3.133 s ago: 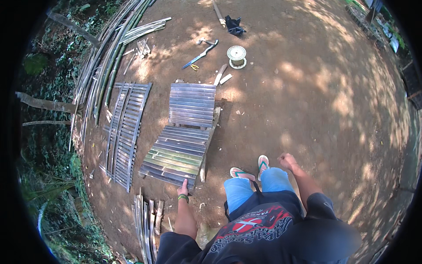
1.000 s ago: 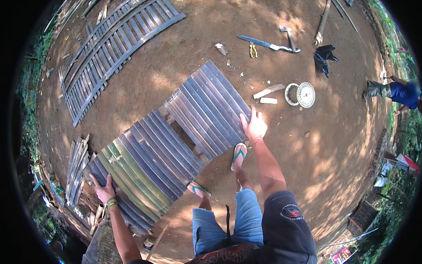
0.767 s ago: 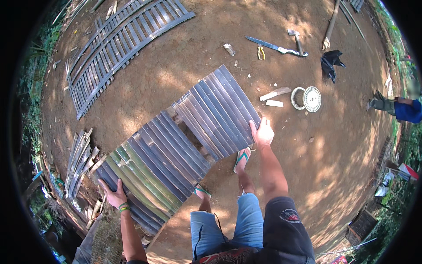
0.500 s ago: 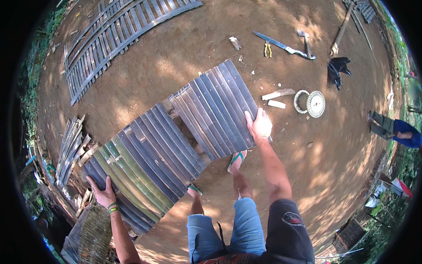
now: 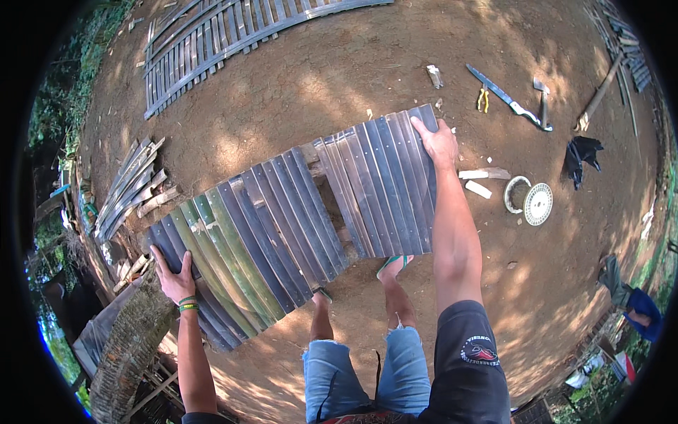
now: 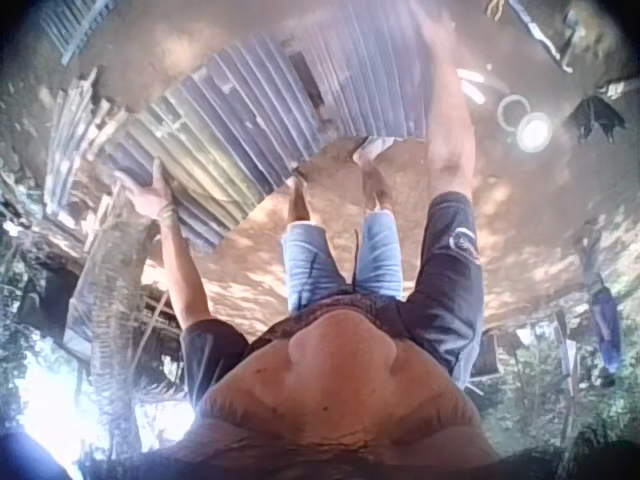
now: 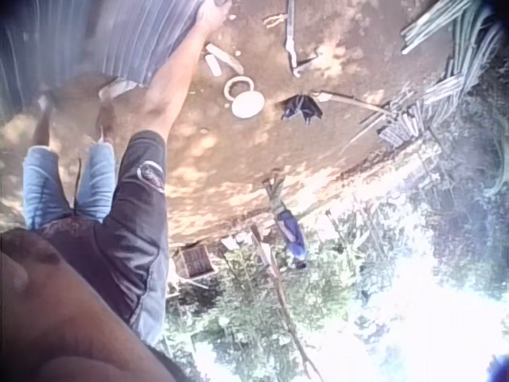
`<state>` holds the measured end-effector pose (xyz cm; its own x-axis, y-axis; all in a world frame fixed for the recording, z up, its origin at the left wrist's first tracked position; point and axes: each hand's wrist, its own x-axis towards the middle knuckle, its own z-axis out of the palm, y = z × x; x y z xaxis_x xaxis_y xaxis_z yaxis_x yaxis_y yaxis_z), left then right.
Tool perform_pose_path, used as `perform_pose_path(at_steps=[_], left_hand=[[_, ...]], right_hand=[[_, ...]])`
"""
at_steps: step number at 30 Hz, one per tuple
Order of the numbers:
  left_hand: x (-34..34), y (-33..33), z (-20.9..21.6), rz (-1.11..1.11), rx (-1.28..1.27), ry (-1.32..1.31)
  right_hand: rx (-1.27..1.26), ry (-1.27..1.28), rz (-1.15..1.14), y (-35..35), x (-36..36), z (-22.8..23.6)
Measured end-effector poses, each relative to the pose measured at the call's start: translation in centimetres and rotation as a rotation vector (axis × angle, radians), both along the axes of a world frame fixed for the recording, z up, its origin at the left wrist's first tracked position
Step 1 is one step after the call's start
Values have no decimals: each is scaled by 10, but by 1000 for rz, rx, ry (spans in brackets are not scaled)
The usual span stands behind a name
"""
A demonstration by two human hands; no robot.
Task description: The person is assembling a wooden structure using bamboo slats and a wooden frame. They place slats onto the frame, adjust their positions, and use a hammer to secure them. The person also lifts and repositions the assembled sections.
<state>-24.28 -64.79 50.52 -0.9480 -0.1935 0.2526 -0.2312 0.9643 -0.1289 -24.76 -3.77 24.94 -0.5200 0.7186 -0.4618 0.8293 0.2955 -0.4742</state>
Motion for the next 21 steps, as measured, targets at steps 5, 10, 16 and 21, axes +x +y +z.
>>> perform_pose_path(at_steps=[5, 10, 16, 21], left_hand=[[20, -12, 5, 71, -29, -5], [21, -1, 6, 101, 45, -24], [6, -8, 0, -58, -21, 54], [-9, -16, 1, -15, -6, 0]], right_hand=[[-71, 248, 103, -28, 9, 12], [-52, 372, 109, -17, 19, -11], [127, 267, 140, -2, 13, -28], [151, 60, 154, -25, -17, 8]])
